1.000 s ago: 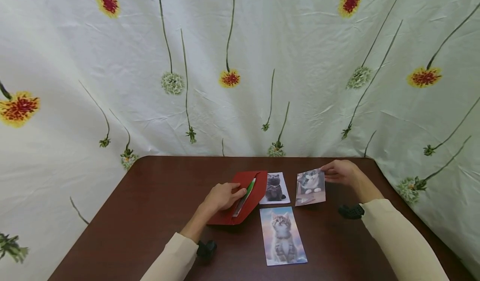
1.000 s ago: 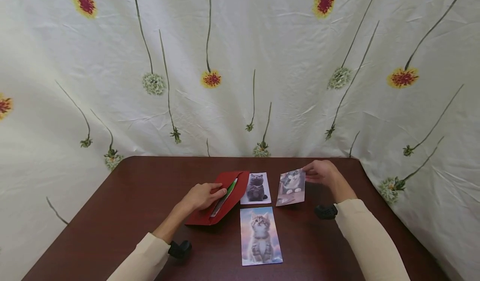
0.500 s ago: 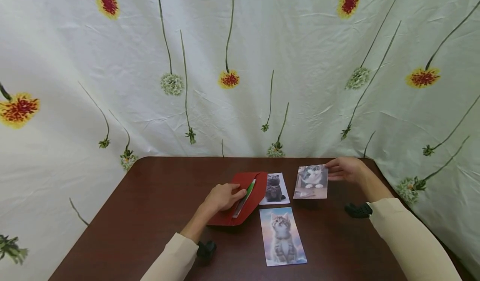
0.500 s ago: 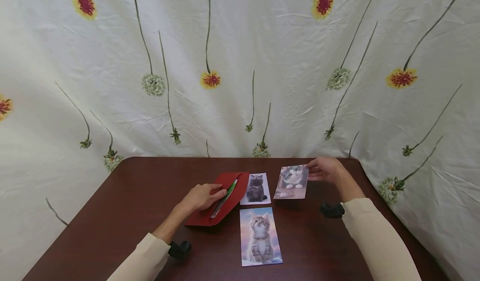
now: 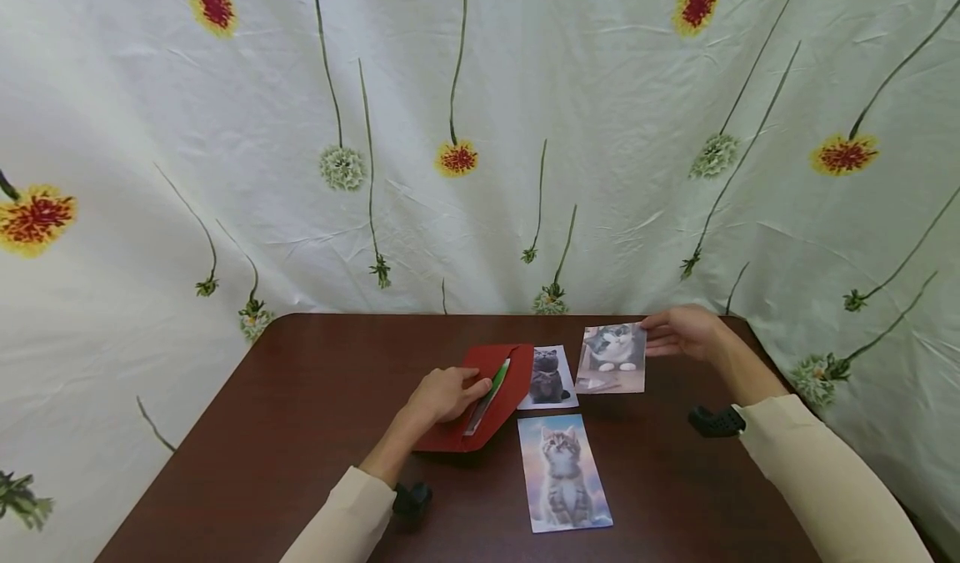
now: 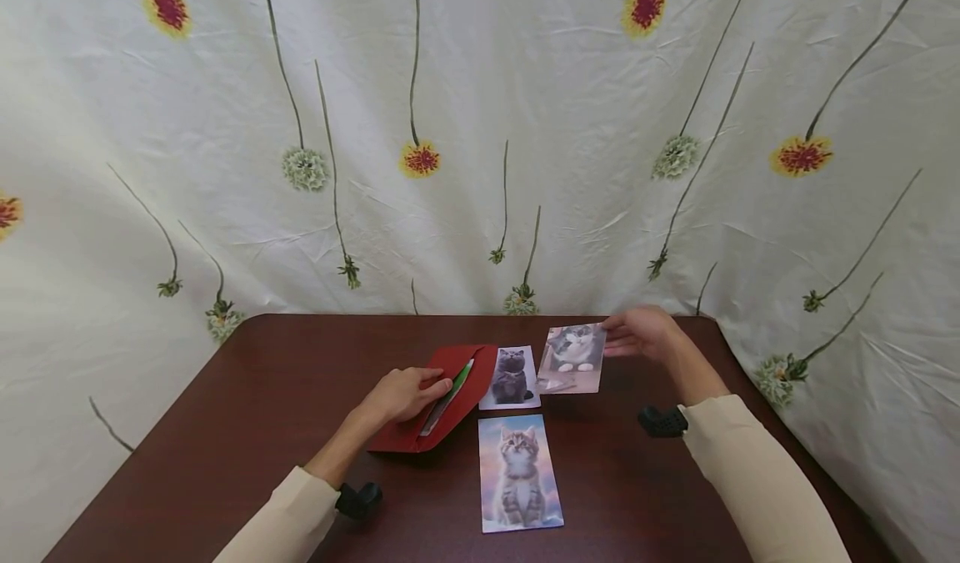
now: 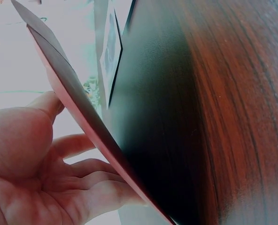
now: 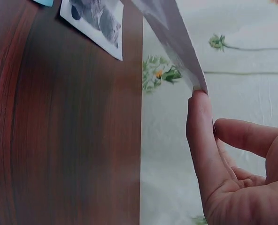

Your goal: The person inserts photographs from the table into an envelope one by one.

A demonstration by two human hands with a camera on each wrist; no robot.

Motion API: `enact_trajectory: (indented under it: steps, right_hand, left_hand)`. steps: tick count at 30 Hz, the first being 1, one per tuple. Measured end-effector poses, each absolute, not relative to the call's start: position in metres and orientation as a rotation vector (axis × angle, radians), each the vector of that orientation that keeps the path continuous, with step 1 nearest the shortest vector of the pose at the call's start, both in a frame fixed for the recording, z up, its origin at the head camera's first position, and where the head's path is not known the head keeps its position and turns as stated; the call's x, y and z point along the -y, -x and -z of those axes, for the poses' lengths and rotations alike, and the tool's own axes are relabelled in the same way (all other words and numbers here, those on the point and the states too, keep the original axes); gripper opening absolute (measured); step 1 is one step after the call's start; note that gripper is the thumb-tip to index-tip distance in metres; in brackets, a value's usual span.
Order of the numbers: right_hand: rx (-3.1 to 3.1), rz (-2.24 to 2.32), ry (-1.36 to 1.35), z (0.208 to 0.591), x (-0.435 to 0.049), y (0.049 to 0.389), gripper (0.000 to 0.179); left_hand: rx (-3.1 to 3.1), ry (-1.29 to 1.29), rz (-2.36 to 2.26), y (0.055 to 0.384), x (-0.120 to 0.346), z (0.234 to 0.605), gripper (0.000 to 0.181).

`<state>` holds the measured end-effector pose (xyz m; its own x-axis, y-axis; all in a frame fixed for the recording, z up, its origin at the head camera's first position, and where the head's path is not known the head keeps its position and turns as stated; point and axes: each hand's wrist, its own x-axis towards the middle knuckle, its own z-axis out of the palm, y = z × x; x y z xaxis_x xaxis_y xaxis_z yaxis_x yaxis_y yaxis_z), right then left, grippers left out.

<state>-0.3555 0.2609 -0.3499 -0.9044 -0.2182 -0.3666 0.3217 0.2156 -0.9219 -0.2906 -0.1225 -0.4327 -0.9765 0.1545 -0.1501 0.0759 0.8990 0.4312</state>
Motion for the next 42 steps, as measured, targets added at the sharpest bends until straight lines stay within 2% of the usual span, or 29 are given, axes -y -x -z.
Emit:
enact_trajectory:
  steps: [15,42]
  right_hand:
    - [-2.076,1.672,0.082,0.345,-0.214,0.344,0.039]
    - [-1.959,1.753,0.106,0.386,-0.16,0.34,0.022]
  left_hand:
    - [-2.884,-0.18,-0.659,0.291,0.123,0.431,0.059]
    - [-2.896,-0.138,-0.635,0.29,0.121,0.431,0.06]
